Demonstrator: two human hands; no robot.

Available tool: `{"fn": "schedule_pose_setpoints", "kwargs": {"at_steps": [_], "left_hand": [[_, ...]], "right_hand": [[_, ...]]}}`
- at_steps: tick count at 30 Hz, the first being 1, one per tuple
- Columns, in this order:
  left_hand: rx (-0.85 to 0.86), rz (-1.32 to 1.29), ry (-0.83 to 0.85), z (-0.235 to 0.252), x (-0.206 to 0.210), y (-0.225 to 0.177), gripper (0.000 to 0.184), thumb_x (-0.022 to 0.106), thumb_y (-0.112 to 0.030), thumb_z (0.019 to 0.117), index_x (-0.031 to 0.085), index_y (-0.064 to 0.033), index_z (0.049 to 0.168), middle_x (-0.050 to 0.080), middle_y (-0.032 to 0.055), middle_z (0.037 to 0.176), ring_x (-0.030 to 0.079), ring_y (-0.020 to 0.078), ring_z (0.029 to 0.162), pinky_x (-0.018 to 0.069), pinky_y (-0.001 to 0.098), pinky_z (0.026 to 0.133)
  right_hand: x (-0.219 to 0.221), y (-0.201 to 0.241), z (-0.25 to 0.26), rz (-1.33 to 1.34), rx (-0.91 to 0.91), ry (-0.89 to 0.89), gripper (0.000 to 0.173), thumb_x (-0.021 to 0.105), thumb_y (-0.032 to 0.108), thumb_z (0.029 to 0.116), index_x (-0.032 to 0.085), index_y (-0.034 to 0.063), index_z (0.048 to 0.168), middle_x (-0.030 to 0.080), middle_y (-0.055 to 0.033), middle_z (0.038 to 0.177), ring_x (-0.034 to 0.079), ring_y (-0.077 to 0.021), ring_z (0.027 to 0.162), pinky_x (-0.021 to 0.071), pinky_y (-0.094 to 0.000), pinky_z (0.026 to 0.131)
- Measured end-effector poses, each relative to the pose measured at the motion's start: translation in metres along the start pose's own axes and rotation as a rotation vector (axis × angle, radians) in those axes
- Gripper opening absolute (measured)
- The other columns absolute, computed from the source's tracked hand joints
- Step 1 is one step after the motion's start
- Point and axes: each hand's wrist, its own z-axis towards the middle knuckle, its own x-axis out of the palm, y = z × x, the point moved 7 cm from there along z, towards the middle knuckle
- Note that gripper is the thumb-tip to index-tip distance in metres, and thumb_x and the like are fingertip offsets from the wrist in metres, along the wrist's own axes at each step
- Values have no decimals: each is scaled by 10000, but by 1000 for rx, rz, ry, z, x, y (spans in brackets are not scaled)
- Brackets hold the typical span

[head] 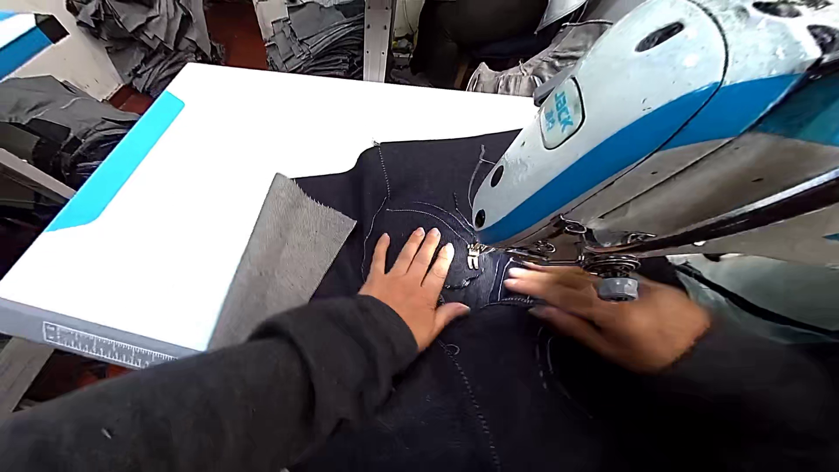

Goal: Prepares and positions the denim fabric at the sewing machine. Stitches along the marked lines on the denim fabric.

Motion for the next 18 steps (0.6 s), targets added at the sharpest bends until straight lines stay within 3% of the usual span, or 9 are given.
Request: {"fn": "schedule_pose_setpoints", "kwargs": {"at_steps": [2,4,7,9,11,12,14,15,18], "left_hand": [[-78,31,-37,-3,3,-11,798,520,-603,978,433,-50,1546,363,234,1615,300,405,1525,183,711,1178],[-81,42,6,-7,2,-19,782,581,-567,958,440,-71,1546,338,285,1608,283,460,1517,200,736,1154],[-34,49,468,-5,-12,-16,747,642,-370,971,326,-163,1615,145,205,1701,147,451,1557,209,701,1145],[167,27,629,11,-31,-1,521,604,-307,1015,533,-100,1489,318,199,1647,293,456,1506,305,679,1115],[493,-6,491,40,-47,17,356,513,-278,1059,733,-62,1238,667,182,1341,571,395,1316,409,625,1066],[660,-34,401,52,-51,26,332,535,-253,1041,741,-78,1234,707,139,1282,596,345,1292,388,585,1088],[920,-51,252,59,-46,33,410,612,-318,995,675,-121,1349,660,75,1388,529,296,1391,325,597,1167],[979,-68,205,57,-35,35,463,551,-363,1014,638,-114,1394,622,77,1442,506,285,1418,313,594,1188],[886,-144,173,39,-8,41,594,360,-453,1068,511,-79,1504,501,110,1558,422,264,1483,277,564,1226]], "right_hand": [[-25,17,3,-116,132,15,384,471,225,1000,765,8,1121,755,-193,1110,742,-411,970,594,-580,789],[-27,59,15,-114,321,-50,379,475,227,996,752,-2,1114,742,-202,1136,735,-410,980,598,-573,749],[23,108,40,80,486,-202,487,478,336,1029,667,-25,1295,671,-179,1340,650,-340,1251,531,-524,1029],[53,109,38,73,477,-301,608,442,412,1044,577,-70,1389,621,-205,1410,604,-343,1317,483,-500,1093],[65,106,30,-16,437,-287,637,437,432,1034,575,-88,1376,612,-236,1405,601,-363,1313,482,-496,1091],[67,107,28,-65,418,-273,624,422,433,1034,605,-69,1356,615,-230,1403,601,-361,1312,480,-488,1090],[67,107,26,-130,391,-278,587,420,411,1020,648,-38,1322,629,-210,1394,609,-340,1304,485,-464,1083],[66,106,26,-150,379,-287,574,420,399,1012,659,-26,1315,635,-196,1391,611,-326,1302,486,-451,1083],[64,99,15,-144,328,-275,528,445,342,972,669,5,1313,648,-151,1388,618,-283,1299,486,-415,1090]]}}
